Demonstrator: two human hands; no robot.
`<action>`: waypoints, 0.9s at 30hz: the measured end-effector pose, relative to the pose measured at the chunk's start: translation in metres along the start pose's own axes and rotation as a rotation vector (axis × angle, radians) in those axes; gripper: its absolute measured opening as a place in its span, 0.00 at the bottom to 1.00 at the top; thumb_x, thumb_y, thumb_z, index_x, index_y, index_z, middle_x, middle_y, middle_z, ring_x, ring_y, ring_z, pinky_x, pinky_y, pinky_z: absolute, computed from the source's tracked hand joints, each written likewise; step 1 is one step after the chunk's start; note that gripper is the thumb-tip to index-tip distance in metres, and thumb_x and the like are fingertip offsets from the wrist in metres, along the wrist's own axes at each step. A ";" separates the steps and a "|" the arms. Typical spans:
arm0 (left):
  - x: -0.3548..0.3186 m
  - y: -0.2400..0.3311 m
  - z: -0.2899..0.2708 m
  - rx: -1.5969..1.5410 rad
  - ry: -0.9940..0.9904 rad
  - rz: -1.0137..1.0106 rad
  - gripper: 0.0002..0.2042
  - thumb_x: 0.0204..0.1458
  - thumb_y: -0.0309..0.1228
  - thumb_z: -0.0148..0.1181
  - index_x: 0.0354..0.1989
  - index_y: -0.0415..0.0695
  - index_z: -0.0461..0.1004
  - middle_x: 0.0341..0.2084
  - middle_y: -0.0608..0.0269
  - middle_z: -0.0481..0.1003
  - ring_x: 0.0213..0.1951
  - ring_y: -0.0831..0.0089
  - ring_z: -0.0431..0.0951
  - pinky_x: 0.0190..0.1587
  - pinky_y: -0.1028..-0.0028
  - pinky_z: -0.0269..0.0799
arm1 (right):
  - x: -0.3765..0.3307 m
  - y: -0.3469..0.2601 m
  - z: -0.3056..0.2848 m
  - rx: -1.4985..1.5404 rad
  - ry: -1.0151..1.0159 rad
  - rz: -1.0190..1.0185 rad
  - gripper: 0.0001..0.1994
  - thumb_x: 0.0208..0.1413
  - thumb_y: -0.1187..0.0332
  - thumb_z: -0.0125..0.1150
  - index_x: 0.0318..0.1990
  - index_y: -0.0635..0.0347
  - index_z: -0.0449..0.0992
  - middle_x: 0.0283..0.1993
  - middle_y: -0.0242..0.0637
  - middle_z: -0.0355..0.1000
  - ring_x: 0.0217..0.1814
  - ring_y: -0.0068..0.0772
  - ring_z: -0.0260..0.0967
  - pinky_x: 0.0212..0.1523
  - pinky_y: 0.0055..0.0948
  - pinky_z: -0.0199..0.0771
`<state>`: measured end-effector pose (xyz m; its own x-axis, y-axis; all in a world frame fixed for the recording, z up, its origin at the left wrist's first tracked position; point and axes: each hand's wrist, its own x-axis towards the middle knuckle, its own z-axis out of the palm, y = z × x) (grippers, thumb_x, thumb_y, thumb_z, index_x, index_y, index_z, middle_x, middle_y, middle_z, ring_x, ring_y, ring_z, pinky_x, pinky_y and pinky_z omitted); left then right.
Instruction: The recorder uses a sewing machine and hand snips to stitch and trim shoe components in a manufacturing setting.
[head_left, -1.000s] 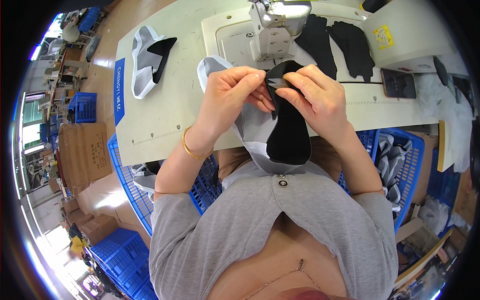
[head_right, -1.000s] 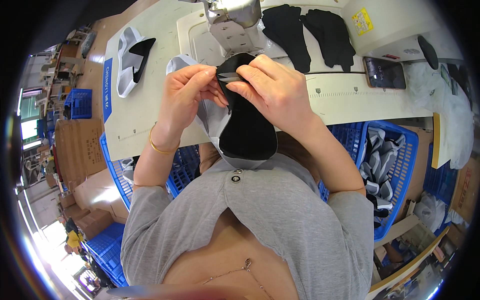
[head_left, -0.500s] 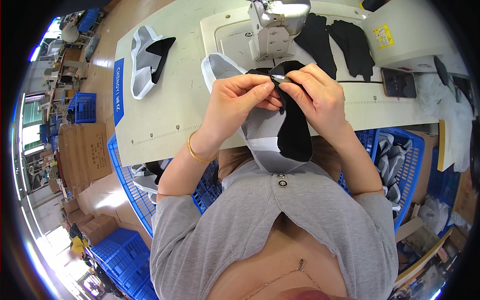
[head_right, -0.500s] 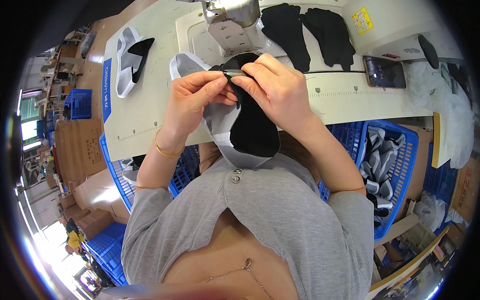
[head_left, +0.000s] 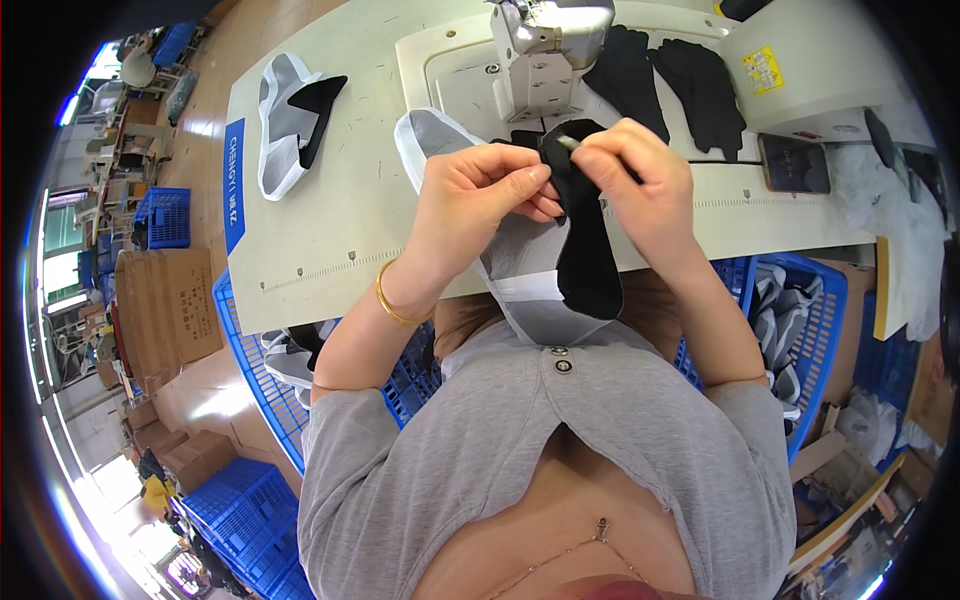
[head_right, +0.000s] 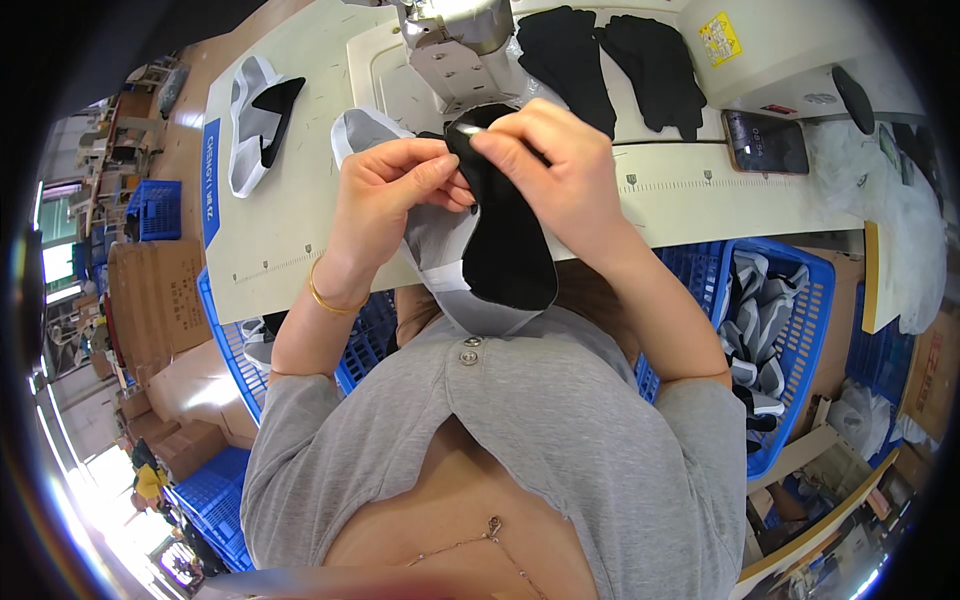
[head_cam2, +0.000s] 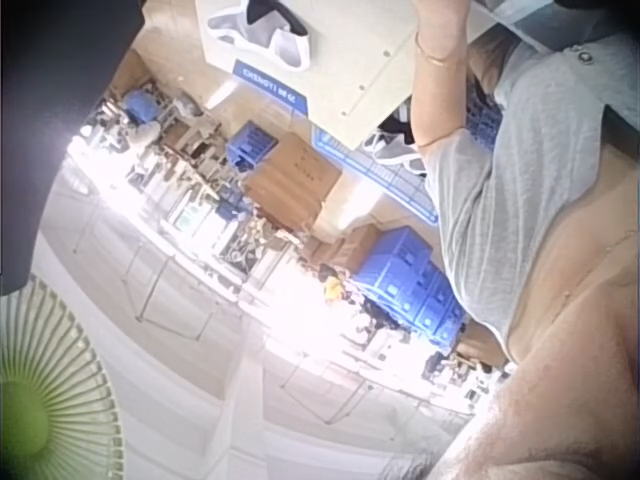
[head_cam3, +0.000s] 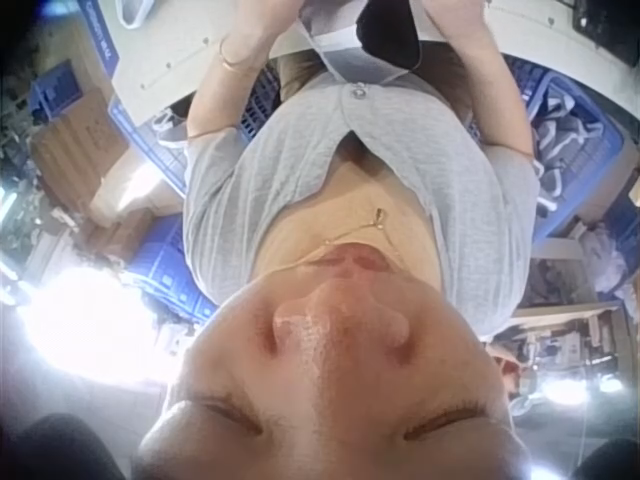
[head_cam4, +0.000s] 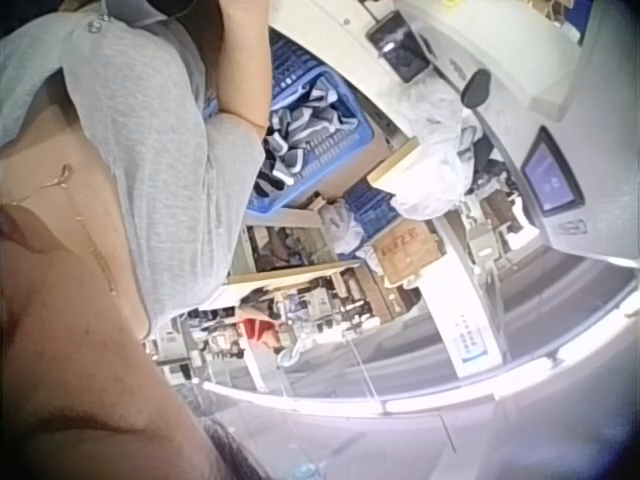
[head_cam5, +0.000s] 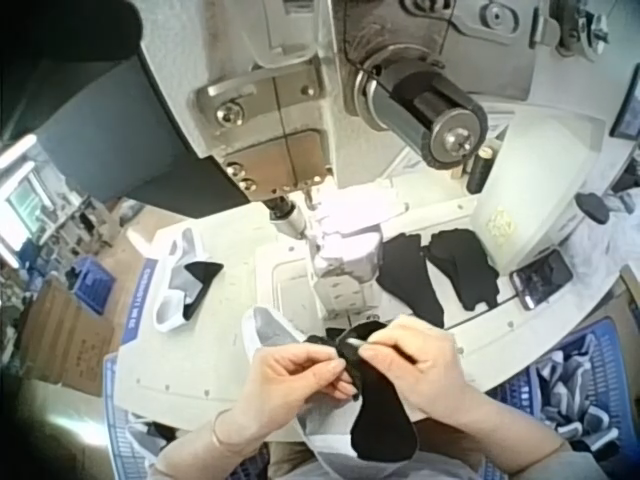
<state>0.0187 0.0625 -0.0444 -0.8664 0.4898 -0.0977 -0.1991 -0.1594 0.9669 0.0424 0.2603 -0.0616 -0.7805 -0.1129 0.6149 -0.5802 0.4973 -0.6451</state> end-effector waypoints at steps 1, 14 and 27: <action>0.000 0.000 0.000 0.001 0.001 0.002 0.08 0.59 0.24 0.57 0.40 0.30 0.76 0.28 0.55 0.79 0.32 0.70 0.82 0.36 0.75 0.81 | 0.000 -0.002 0.001 0.295 0.045 0.191 0.08 0.49 0.71 0.69 0.35 0.63 0.77 0.29 0.33 0.69 0.28 0.23 0.69 0.30 0.20 0.68; -0.004 -0.003 0.006 0.148 0.018 0.075 0.09 0.59 0.25 0.57 0.43 0.30 0.77 0.30 0.56 0.79 0.32 0.71 0.81 0.37 0.75 0.80 | 0.006 -0.007 0.006 0.263 -0.066 0.243 0.08 0.56 0.69 0.63 0.33 0.65 0.73 0.27 0.30 0.67 0.26 0.19 0.63 0.25 0.20 0.61; -0.002 -0.010 -0.016 -0.170 0.158 0.108 0.05 0.61 0.26 0.52 0.38 0.36 0.71 0.30 0.55 0.78 0.31 0.71 0.80 0.38 0.74 0.77 | -0.028 -0.024 -0.003 0.247 -0.145 0.255 0.11 0.52 0.68 0.66 0.36 0.67 0.75 0.30 0.39 0.69 0.29 0.33 0.68 0.31 0.26 0.67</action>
<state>0.0153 0.0490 -0.0579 -0.9450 0.3239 -0.0449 -0.1643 -0.3518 0.9215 0.0789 0.2545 -0.0622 -0.9215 -0.1416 0.3615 -0.3881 0.3051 -0.8697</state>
